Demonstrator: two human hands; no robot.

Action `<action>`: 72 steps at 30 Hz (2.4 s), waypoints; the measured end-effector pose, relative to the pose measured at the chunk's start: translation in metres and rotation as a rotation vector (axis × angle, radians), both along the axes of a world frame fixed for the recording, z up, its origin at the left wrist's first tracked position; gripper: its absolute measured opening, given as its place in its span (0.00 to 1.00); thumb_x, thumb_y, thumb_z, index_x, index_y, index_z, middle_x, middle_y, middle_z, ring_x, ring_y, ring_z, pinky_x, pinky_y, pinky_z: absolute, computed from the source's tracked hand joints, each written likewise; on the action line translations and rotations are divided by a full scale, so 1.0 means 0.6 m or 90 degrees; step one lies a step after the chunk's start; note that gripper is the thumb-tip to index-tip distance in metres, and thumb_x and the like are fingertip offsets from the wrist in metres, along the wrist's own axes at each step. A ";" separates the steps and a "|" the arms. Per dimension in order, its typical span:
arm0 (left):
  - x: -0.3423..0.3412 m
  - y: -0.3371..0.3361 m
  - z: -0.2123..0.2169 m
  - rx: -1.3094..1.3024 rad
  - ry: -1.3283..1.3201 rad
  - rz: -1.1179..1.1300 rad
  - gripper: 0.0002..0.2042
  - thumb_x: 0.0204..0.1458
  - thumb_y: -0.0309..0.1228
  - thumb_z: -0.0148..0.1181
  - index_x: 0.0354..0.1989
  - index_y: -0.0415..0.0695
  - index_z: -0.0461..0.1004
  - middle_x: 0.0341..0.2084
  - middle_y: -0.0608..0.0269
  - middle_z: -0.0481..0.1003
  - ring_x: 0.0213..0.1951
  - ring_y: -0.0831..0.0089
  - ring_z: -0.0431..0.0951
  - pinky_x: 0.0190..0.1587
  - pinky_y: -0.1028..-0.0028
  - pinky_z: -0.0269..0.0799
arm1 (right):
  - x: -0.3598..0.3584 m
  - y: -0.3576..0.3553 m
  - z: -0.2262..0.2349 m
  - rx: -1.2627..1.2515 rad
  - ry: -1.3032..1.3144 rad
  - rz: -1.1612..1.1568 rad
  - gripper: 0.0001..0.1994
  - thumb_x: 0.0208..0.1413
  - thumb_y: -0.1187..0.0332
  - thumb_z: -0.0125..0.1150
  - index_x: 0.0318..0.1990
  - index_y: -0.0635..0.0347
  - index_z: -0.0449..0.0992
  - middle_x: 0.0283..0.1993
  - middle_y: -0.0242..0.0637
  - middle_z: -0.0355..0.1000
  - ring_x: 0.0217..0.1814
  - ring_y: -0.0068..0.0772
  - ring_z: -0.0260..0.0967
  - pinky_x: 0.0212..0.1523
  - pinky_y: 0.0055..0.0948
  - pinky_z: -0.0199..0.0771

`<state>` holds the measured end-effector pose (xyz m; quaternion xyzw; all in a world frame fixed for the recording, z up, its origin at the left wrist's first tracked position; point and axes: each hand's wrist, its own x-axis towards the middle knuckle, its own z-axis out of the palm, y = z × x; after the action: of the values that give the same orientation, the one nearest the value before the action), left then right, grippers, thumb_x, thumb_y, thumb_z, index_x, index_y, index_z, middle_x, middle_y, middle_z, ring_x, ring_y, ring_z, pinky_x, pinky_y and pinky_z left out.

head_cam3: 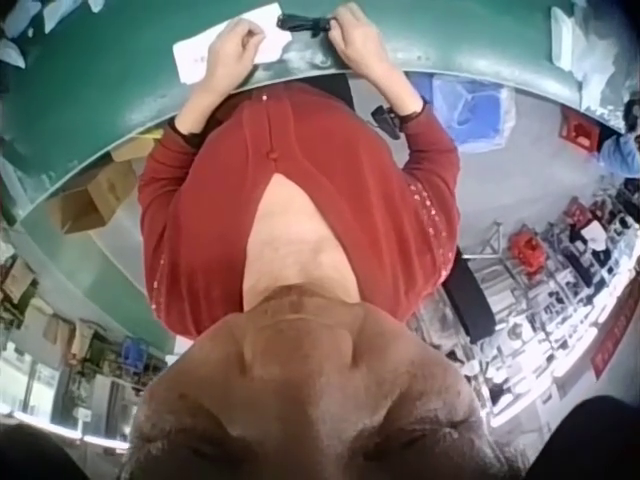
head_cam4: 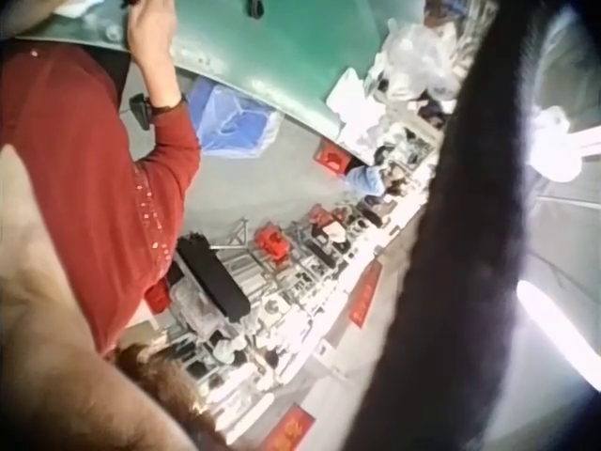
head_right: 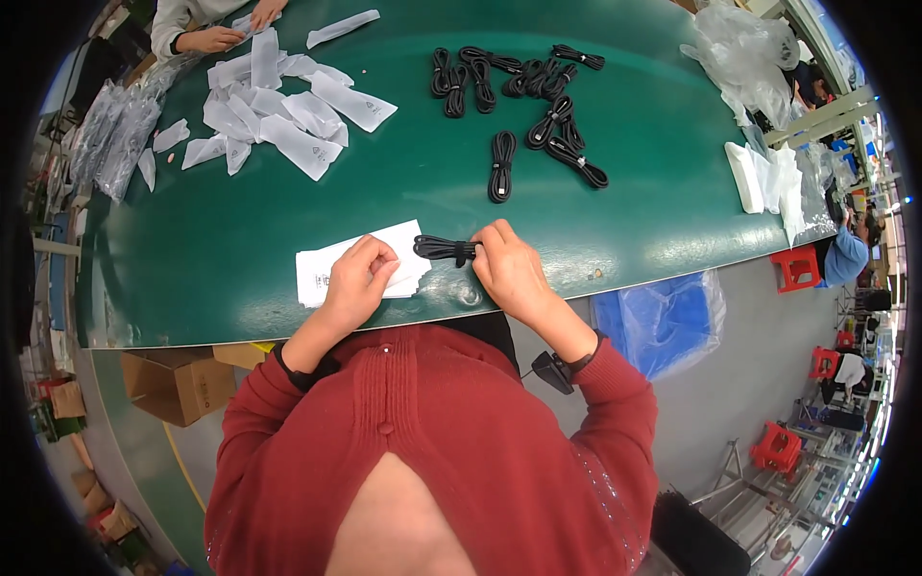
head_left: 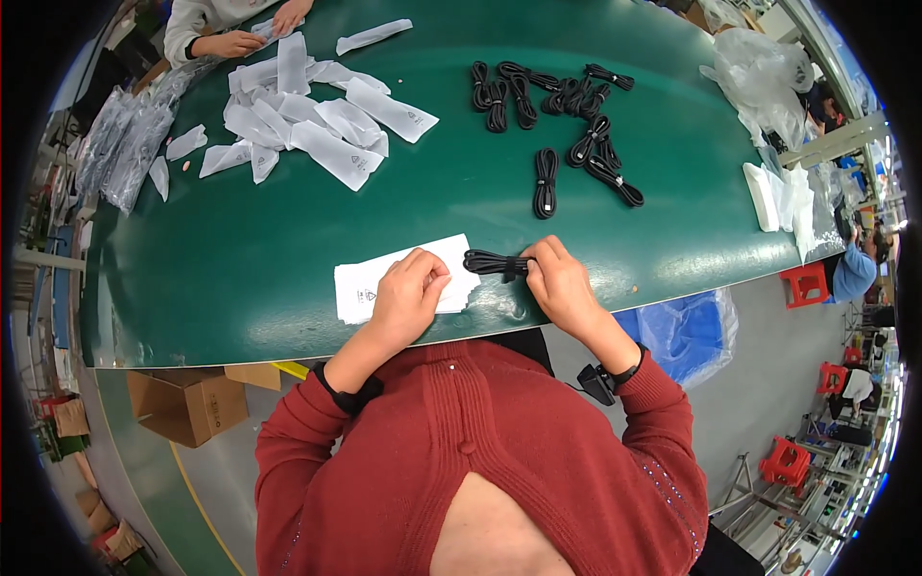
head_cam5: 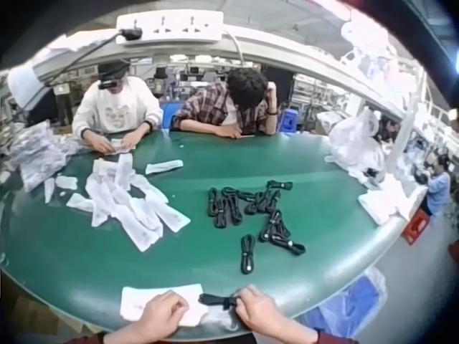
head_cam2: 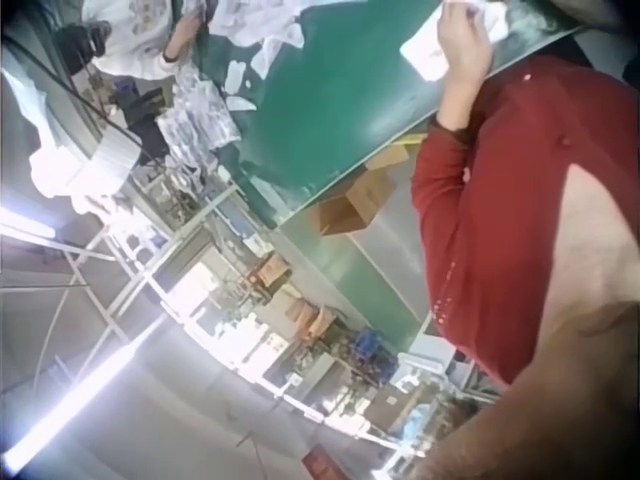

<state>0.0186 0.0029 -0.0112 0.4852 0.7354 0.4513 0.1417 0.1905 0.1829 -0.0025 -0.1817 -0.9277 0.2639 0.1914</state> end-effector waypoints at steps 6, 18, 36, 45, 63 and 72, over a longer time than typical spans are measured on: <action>-0.003 -0.001 -0.006 -0.004 -0.040 0.013 0.04 0.50 0.22 0.61 0.30 0.39 0.71 0.26 0.59 0.72 0.25 0.66 0.73 0.30 0.68 0.69 | 0.000 -0.006 0.013 0.003 0.004 0.088 0.09 0.56 0.70 0.61 0.42 0.63 0.74 0.36 0.45 0.68 0.34 0.49 0.70 0.34 0.40 0.71; -0.004 -0.001 -0.007 0.039 -0.082 0.024 0.04 0.51 0.21 0.61 0.31 0.38 0.71 0.26 0.58 0.71 0.25 0.67 0.71 0.30 0.69 0.68 | -0.003 -0.026 0.017 0.102 0.098 0.113 0.09 0.52 0.72 0.66 0.39 0.63 0.75 0.32 0.41 0.68 0.30 0.44 0.69 0.29 0.36 0.70; -0.007 0.021 0.053 0.173 0.180 -0.087 0.09 0.42 0.17 0.62 0.30 0.40 0.70 0.37 0.56 0.72 0.38 0.55 0.70 0.41 0.66 0.68 | -0.028 -0.039 0.015 -0.122 0.145 0.179 0.14 0.51 0.74 0.67 0.45 0.62 0.75 0.36 0.38 0.70 0.31 0.30 0.69 0.31 0.26 0.69; -0.091 0.035 0.104 0.186 -0.441 -0.016 0.05 0.58 0.28 0.58 0.39 0.39 0.73 0.34 0.69 0.72 0.33 0.83 0.70 0.38 0.82 0.66 | -0.074 -0.013 0.052 -0.136 0.261 0.020 0.18 0.52 0.72 0.67 0.51 0.61 0.72 0.43 0.42 0.67 0.33 0.35 0.71 0.33 0.27 0.73; -0.004 -0.006 -0.004 0.022 0.196 -0.122 0.06 0.48 0.23 0.65 0.33 0.39 0.73 0.30 0.57 0.71 0.32 0.65 0.75 0.33 0.71 0.71 | -0.024 0.009 0.023 -0.244 0.082 -0.014 0.11 0.57 0.74 0.60 0.47 0.65 0.74 0.30 0.43 0.73 0.29 0.40 0.71 0.31 0.31 0.70; -0.010 -0.012 -0.005 -0.007 -0.192 0.010 0.05 0.51 0.20 0.62 0.33 0.37 0.71 0.28 0.63 0.71 0.26 0.74 0.69 0.29 0.76 0.66 | 0.006 -0.019 0.035 -0.021 0.123 0.120 0.13 0.53 0.76 0.63 0.46 0.63 0.74 0.34 0.42 0.70 0.32 0.41 0.70 0.33 0.34 0.72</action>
<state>0.0124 -0.0045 -0.0142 0.4052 0.7120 0.5163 0.2495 0.1941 0.1713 0.0182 -0.0709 -0.9135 0.3120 0.2512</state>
